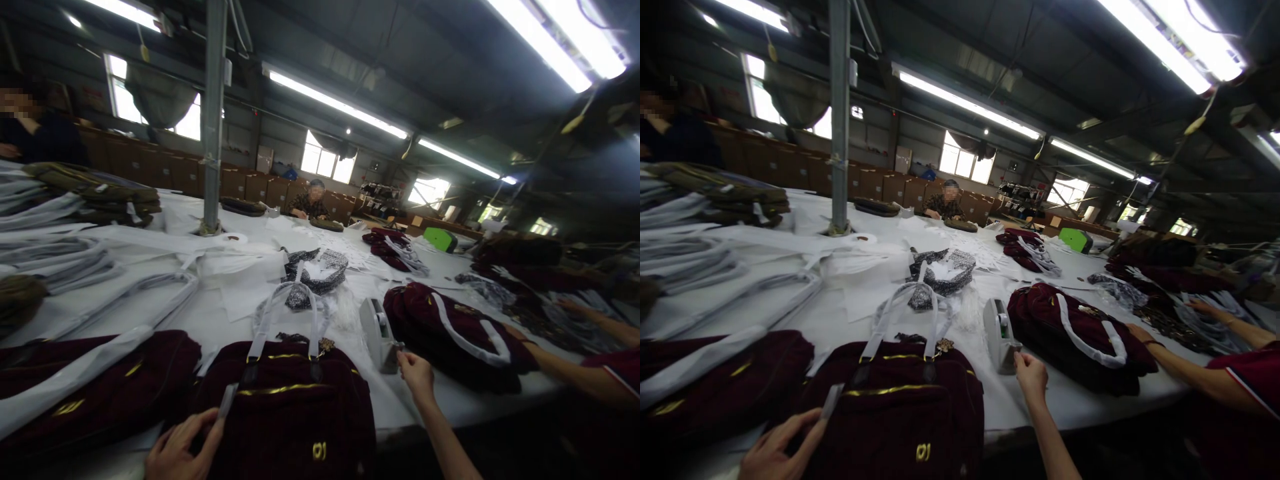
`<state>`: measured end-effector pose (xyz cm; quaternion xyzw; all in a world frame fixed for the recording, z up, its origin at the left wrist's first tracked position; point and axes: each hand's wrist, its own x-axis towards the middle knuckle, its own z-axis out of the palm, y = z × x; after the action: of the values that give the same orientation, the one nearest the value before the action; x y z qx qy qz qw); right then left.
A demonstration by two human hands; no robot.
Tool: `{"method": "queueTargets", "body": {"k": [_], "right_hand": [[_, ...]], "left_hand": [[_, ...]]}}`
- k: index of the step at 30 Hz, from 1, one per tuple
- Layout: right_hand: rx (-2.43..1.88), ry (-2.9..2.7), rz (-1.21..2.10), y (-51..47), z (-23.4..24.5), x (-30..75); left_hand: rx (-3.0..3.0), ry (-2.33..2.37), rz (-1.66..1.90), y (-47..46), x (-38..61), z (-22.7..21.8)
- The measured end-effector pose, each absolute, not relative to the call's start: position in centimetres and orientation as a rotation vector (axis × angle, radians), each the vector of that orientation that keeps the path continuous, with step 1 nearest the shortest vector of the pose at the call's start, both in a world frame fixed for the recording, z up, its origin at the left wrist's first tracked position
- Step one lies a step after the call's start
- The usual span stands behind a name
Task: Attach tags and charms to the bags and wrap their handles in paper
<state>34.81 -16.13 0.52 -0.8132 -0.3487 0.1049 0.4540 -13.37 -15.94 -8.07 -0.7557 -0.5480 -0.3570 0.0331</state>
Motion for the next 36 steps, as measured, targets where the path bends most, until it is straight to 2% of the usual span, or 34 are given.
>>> {"method": "queueTargets", "body": {"k": [4, 11, 18, 22, 28, 36], "right_hand": [[-2.095, -0.862, 0.280, -16.8, 0.5, 34.9], [-2.293, -0.914, 0.249, -18.4, -0.2, 33.5], [-1.508, -1.811, 0.710, -18.6, 5.0, 14.6], [-1.177, -2.085, 0.843, -18.1, 6.0, 6.5], [-1.155, -2.138, 0.913, -16.0, 4.1, 3.0], [-1.307, -2.164, 0.830, -14.5, 2.8, 2.7]], "left_hand": [[-2.259, -2.071, -1.364, -17.1, -11.9, -4.8], [-2.175, -2.224, -1.503, -18.3, -10.5, -1.7], [-2.121, -2.251, -1.581, -18.6, -10.3, -1.5], [-2.111, -2.259, -1.614, -18.8, -10.3, -1.3], [-2.113, -2.287, -1.685, -18.9, -10.4, -1.0], [-2.120, -2.292, -1.646, -19.0, -10.4, -1.1]]}}
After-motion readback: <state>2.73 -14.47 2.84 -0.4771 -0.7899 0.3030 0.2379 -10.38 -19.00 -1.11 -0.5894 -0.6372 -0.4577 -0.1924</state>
